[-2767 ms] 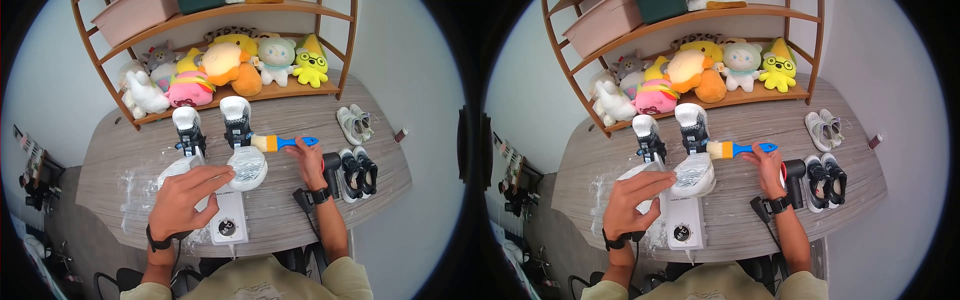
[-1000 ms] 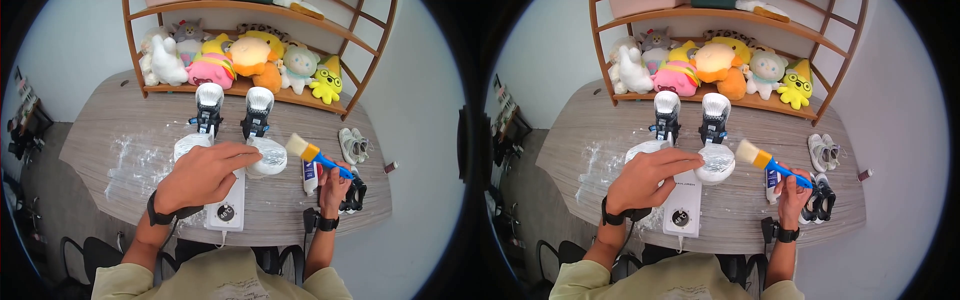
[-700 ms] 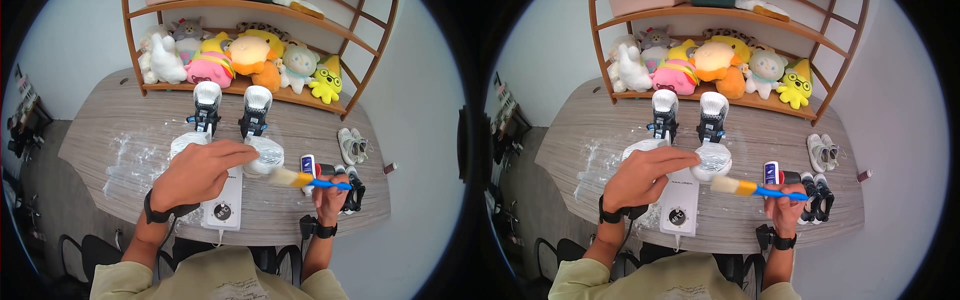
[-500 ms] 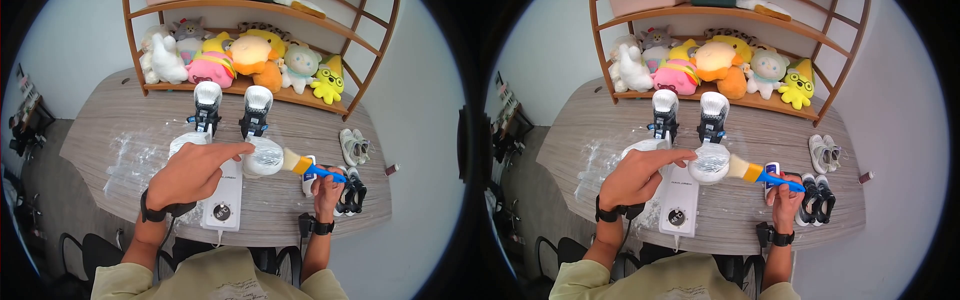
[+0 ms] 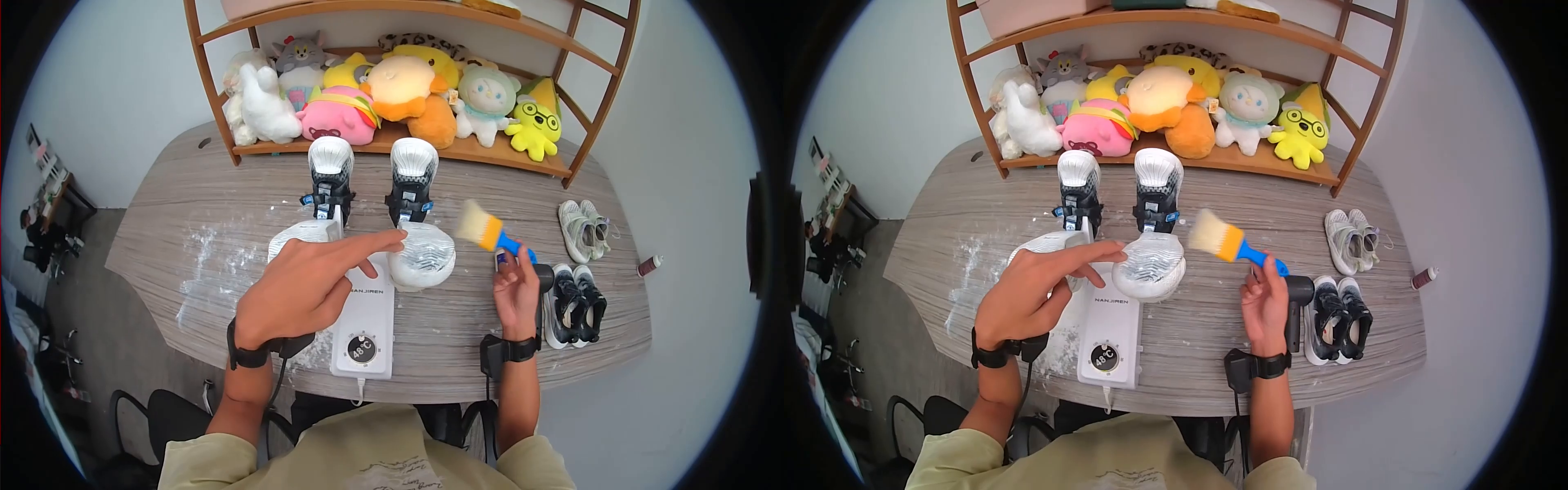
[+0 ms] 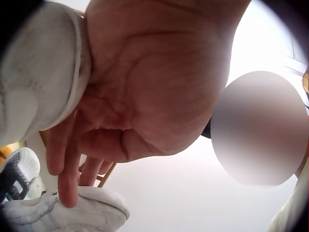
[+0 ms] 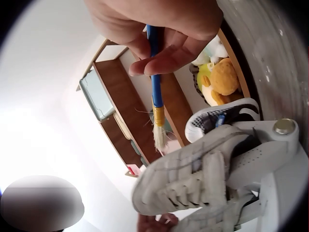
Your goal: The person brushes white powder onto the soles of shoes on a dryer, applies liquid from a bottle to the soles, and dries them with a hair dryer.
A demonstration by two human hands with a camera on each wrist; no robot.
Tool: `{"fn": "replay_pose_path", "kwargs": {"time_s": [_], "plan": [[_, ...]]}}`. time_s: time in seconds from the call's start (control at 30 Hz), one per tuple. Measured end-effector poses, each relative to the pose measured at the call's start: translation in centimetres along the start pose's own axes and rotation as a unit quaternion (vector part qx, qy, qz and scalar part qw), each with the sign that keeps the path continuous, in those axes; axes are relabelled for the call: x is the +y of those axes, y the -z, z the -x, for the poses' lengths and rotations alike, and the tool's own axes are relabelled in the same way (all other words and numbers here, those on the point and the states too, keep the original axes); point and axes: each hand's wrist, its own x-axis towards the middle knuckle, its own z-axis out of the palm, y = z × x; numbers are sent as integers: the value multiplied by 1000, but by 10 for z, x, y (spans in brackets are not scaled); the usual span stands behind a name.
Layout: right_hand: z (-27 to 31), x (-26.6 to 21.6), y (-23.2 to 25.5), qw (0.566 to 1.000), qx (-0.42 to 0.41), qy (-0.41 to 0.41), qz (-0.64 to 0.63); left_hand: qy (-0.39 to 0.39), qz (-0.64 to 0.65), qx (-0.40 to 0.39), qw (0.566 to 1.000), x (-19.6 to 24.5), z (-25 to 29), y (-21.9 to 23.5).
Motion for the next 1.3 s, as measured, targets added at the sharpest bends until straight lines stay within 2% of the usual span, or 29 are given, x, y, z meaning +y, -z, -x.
{"fn": "replay_pose_path", "kwargs": {"time_s": [0.13,0.23,0.33,0.43,0.53,0.6,0.67,0.77,0.87,0.97,1.07,1.17,1.27,1.3], "plan": [[-4,23,-8,991,59,4,118,18,12,-4,1000,7,-1,1],[-10,26,3,967,97,52,231,18,-5,-10,1000,10,-1,2],[-9,22,5,960,100,87,246,24,-18,-23,999,10,-3,3],[-7,16,4,992,74,65,75,26,-17,-27,999,10,-4,2],[-5,22,6,998,30,29,-37,17,-3,-24,1000,9,-5,1],[-2,26,2,992,34,48,116,12,-7,-25,1000,9,-6,0],[1,28,-10,967,57,75,237,19,-4,-28,999,12,-7,0],[-1,25,-8,965,84,73,236,-4,-10,2,1000,10,-7,-4],[-5,18,5,993,49,56,88,-8,1,13,1000,11,-8,-7],[-7,22,11,999,1,33,-29,10,7,5,1000,15,-9,-7],[-2,24,-1,998,18,7,61,12,4,1,1000,16,-9,-8],[-1,24,-6,991,56,31,117,14,3,1,1000,16,-9,-8],[2,26,-8,954,66,110,272,11,-3,0,1000,16,-10,-7],[1,26,-8,956,77,108,261,11,-7,-2,1000,17,-10,-7]]}}
